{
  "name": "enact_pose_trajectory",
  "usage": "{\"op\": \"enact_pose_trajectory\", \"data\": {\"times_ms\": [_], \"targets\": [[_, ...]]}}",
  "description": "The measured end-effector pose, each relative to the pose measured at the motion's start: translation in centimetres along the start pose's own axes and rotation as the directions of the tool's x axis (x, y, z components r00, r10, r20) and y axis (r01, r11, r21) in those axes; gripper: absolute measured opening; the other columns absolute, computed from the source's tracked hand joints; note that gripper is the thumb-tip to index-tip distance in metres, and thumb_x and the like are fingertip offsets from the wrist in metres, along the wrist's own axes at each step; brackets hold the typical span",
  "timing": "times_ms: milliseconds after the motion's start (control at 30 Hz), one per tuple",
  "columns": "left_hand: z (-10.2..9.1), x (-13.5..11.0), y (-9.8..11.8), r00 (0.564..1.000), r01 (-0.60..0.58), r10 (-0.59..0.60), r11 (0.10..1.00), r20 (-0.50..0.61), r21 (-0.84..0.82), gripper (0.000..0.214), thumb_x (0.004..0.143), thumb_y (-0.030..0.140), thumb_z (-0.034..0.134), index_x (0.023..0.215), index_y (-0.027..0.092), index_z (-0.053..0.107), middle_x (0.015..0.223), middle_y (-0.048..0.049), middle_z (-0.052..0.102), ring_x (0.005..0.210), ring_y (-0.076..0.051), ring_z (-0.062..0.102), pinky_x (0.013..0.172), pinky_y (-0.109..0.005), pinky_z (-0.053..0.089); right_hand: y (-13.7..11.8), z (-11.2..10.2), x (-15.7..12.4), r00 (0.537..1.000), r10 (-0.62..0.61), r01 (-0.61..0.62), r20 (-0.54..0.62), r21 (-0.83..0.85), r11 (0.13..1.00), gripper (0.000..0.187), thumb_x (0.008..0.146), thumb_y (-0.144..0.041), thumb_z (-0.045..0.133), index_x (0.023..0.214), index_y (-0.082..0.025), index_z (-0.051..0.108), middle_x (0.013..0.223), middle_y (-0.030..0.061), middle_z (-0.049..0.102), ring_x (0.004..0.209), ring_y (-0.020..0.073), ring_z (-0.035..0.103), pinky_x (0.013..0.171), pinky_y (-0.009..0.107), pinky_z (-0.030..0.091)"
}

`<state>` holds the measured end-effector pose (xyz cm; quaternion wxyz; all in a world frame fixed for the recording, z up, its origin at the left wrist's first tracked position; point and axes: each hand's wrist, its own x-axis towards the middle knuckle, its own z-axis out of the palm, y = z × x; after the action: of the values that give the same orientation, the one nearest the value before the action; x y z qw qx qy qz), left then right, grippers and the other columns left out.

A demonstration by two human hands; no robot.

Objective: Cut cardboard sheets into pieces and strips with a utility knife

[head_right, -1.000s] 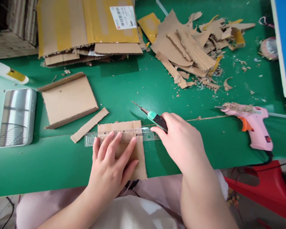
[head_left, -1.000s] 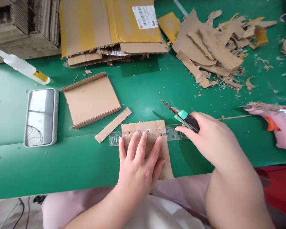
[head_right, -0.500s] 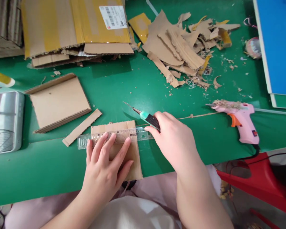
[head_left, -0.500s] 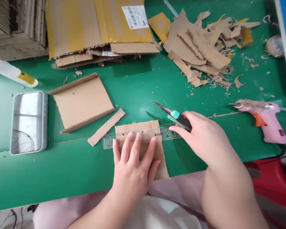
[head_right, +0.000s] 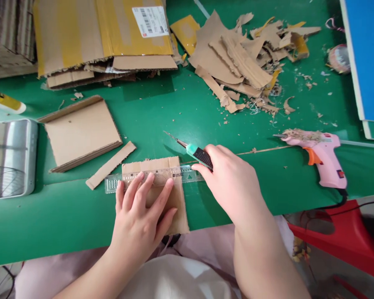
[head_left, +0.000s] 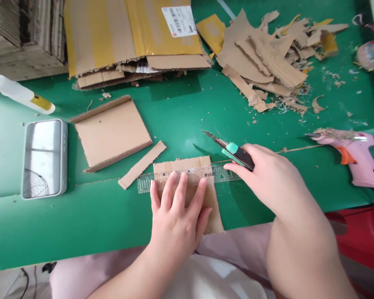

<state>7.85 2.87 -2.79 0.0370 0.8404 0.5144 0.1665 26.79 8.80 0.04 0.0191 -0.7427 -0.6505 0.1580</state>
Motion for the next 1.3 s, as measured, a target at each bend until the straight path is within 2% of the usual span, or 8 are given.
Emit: {"op": "enact_pose_trajectory", "data": {"times_ms": [567,1000,1300], "targets": [[-0.02,-0.05,0.02,1.0,0.008,-0.008,1.0,0.003,-0.001,0.043,0.086,0.037,0.055,0.127,0.024,0.056,0.125,-0.0154,0.053,0.119,-0.034,0.047,0.104,-0.058,0.028,0.05,0.1,-0.05,1.0,-0.012,0.012,-0.024,-0.012,1.0,0.031,0.077,-0.039,0.065,0.069,-0.021,0.041,0.071,-0.0016,0.054,0.062,0.0156,0.049,0.052,0.025,0.025],[-0.05,-0.03,-0.01,1.0,-0.005,0.005,1.0,0.004,0.016,0.044,0.086,0.036,0.055,0.128,0.023,0.055,0.124,-0.0157,0.054,0.119,-0.034,0.048,0.104,-0.058,0.028,0.03,-0.05,0.05,0.999,-0.034,0.033,-0.041,-0.036,0.999,0.026,0.077,-0.041,0.064,0.072,-0.021,0.047,0.076,0.0001,0.057,0.061,0.015,0.049,0.051,0.025,0.026],[0.0,-0.02,0.04,1.0,0.001,-0.001,1.0,-0.018,0.013,0.041,0.086,0.036,0.054,0.125,0.023,0.058,0.123,-0.0155,0.057,0.118,-0.034,0.05,0.103,-0.057,0.028,-0.13,-0.86,-0.22,0.981,-0.092,0.125,-0.17,0.192,0.974,0.021,0.087,-0.043,0.05,0.089,-0.023,0.056,0.076,0.0021,0.064,0.069,0.0183,0.059,0.058,0.027,0.037]]}}
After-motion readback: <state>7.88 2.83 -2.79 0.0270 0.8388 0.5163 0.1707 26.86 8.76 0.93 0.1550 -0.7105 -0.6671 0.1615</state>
